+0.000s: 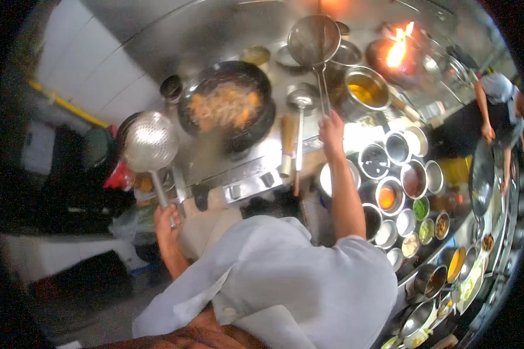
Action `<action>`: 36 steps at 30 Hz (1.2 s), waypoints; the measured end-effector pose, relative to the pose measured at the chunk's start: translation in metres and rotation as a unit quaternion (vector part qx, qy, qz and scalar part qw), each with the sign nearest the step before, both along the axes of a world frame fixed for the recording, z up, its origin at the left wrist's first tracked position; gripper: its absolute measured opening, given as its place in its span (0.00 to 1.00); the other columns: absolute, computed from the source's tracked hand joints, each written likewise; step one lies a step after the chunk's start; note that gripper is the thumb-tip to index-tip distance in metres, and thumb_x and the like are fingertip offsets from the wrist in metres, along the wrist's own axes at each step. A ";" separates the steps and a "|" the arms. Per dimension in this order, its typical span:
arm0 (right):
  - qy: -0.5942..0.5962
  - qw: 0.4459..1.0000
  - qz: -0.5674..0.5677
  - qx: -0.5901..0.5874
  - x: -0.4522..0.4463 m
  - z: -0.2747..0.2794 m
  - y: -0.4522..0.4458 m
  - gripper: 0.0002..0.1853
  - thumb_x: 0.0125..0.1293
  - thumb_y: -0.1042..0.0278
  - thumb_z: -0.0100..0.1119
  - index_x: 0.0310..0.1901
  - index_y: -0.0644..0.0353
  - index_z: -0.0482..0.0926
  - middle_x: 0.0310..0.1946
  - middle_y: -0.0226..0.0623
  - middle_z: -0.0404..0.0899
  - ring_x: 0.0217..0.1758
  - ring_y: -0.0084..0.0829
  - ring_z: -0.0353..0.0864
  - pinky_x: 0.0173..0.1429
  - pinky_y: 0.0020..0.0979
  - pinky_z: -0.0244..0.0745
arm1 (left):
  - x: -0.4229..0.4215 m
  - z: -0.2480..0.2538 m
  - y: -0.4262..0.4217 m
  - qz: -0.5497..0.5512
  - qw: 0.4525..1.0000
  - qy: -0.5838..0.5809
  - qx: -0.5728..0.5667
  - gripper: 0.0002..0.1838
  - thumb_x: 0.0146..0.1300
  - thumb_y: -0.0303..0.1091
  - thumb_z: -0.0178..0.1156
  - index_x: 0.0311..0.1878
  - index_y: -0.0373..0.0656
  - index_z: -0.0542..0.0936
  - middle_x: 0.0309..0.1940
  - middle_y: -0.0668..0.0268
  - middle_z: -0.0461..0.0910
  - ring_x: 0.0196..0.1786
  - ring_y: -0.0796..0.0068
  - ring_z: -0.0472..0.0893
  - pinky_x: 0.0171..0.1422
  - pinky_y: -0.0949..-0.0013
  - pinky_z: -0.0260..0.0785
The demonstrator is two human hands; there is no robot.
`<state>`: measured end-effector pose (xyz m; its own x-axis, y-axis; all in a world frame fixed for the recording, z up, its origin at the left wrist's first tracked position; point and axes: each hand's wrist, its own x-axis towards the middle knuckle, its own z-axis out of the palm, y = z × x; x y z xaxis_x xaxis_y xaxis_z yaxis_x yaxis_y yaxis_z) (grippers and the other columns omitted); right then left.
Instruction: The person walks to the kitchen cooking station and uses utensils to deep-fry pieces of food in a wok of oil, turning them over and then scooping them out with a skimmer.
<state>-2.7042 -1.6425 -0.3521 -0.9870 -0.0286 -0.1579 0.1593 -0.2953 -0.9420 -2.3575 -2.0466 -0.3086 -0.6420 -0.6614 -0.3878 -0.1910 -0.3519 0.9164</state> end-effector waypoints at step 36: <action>-0.130 0.957 0.039 0.254 0.173 -0.131 -0.008 0.12 0.62 0.64 0.62 0.31 0.64 0.73 0.20 0.33 0.73 0.20 0.26 0.71 0.26 0.33 0.65 | -0.211 -0.015 0.109 -0.292 0.954 0.023 -0.059 0.14 0.58 0.28 0.59 0.44 0.34 0.68 0.21 0.67 0.72 0.15 0.77 0.72 0.15 0.68 0.65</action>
<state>-2.5311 -1.6502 -0.4831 -0.9102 0.0447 -0.4117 0.4112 0.2140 -0.8861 -2.5687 -1.9371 -0.3235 -0.9291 -0.2237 -0.2944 -0.2805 -0.0921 0.9554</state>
